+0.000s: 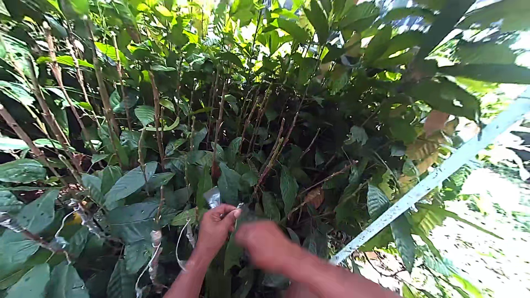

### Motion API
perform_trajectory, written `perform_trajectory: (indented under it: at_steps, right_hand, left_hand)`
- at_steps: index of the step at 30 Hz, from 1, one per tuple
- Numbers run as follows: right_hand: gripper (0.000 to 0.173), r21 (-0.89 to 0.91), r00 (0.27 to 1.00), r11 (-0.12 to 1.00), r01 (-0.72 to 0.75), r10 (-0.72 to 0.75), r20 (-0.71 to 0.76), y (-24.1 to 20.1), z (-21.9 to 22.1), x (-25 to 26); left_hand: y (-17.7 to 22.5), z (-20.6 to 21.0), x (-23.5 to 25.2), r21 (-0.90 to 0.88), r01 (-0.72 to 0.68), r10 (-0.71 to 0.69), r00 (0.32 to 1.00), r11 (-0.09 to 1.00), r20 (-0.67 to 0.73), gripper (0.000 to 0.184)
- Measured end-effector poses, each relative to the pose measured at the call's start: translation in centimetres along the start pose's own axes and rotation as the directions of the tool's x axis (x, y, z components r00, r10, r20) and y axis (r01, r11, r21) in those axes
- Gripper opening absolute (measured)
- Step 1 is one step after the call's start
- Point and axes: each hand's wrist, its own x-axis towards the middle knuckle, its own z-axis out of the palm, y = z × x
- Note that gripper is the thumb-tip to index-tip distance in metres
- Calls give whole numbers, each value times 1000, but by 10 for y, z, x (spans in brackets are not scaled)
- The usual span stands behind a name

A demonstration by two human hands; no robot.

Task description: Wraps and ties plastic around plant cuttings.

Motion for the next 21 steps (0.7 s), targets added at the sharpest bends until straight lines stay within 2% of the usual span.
perform_trajectory:
  at_steps: [2,3,5,6,7,8,9,11,12,13,14,15,16,18,19,20,21]
  right_hand:
    - [16,-10,976,979,206,-204,79,-35,12,-9]
    - [16,-18,977,978,208,-207,46,-40,5,-9]
    - [19,43,981,998,52,-43,-190,-20,-26,4]
    - [23,119,954,991,-53,86,-287,-1,-40,13]
    - [26,268,928,951,-153,232,-291,18,-46,21]
    - [26,454,915,864,-216,341,-215,32,-44,26]
    - [24,627,919,744,-233,379,-109,40,-36,27]
    - [18,827,948,516,-224,313,62,36,-18,22]
    - [16,859,962,476,-187,264,62,33,-13,19]
    - [19,853,972,503,-141,234,23,29,-9,16]
    - [26,801,970,582,-138,242,-9,25,-9,14]
    - [29,743,951,649,-163,304,-58,21,-7,15]
    - [26,718,908,668,-194,400,-127,19,-4,17]
    - [23,709,802,673,-210,534,-269,26,4,23]
    - [25,627,781,754,-197,507,-365,29,12,22]
    - [25,456,786,876,-157,390,-480,31,22,19]
    - [22,242,778,967,-80,212,-592,32,33,16]
  left_hand:
    - [0,3,2,18,-7,7,1000,1000,-22,8]
    - [0,5,-1,60,-24,24,1000,998,10,9]
    - [-2,8,-11,131,-91,80,993,987,87,17]
    - [-6,8,-13,140,-125,109,987,982,120,21]
    - [-9,7,-14,128,-144,126,982,981,138,31]
    - [-11,4,-14,104,-165,151,979,981,134,42]
    - [-13,0,-13,70,-193,184,976,979,116,42]
    - [-16,-6,-11,-3,-258,258,964,966,66,22]
    - [-17,-6,-10,-25,-285,285,958,958,32,16]
    - [-17,-5,-10,-32,-303,304,953,952,1,13]
    - [-17,-3,-9,-14,-312,312,950,950,-21,12]
    - [-16,0,-9,20,-310,311,950,950,-33,12]
    - [-14,3,-11,45,-284,286,958,958,-25,12]
    - [-9,6,-14,27,-138,137,989,990,61,13]
    - [-8,5,-14,-19,-55,56,994,998,93,11]
    - [-8,3,-14,-61,-3,8,995,998,96,10]
    - [-7,0,-13,-94,22,-14,996,995,88,9]
